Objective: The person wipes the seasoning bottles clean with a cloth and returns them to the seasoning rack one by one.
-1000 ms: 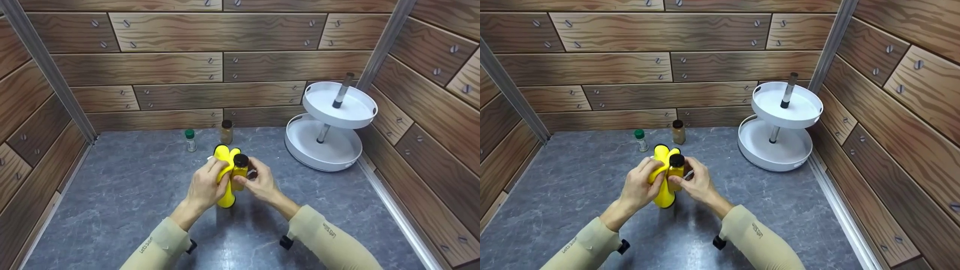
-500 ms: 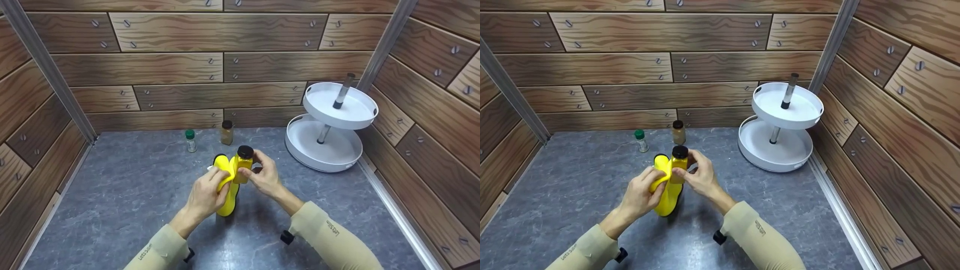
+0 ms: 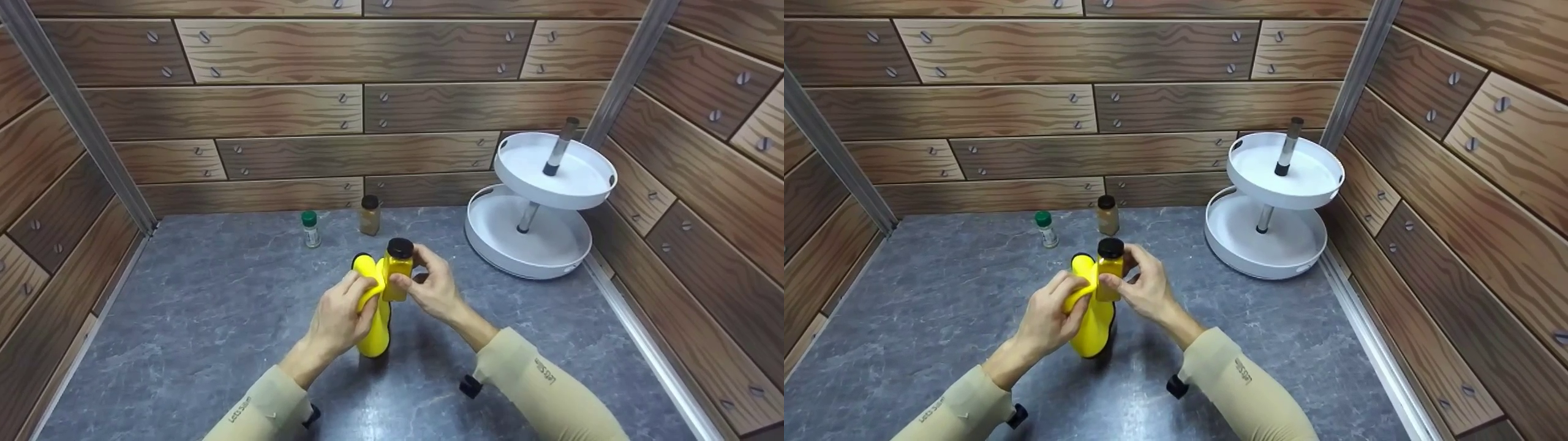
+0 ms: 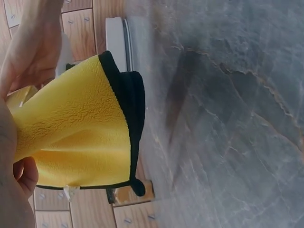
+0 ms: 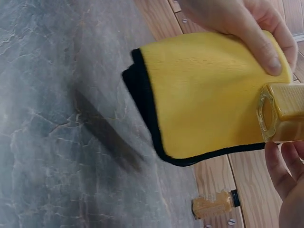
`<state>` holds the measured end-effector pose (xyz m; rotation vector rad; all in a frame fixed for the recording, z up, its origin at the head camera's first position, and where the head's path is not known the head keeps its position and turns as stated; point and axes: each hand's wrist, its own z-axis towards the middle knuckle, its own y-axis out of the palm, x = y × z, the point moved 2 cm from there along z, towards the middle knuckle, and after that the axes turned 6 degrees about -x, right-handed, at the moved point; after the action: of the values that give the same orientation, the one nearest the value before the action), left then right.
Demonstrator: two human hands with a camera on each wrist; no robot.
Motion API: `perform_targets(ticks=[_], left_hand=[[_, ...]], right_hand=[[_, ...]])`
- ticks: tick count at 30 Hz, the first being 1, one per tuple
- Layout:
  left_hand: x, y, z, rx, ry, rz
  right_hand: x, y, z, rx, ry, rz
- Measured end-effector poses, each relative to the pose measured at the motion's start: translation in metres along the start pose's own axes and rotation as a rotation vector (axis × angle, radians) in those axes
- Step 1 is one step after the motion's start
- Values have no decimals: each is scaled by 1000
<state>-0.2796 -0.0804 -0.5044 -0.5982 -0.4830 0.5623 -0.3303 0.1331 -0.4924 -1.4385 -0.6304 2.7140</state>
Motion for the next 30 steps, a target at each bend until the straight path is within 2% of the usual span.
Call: perform_targets(ticks=[7, 13, 22, 30], left_hand=[[3, -6, 12, 65, 13, 5], [4, -11, 18, 77, 2, -5], [3, -10, 13, 34, -6, -15], [2, -4, 3, 29, 55, 15]], right_hand=[[8, 7, -7, -41, 1, 17], [12, 12, -13, -66, -32, -6], [12, 12, -16, -65, -28, -3], [10, 8, -12, -33, -11, 17]])
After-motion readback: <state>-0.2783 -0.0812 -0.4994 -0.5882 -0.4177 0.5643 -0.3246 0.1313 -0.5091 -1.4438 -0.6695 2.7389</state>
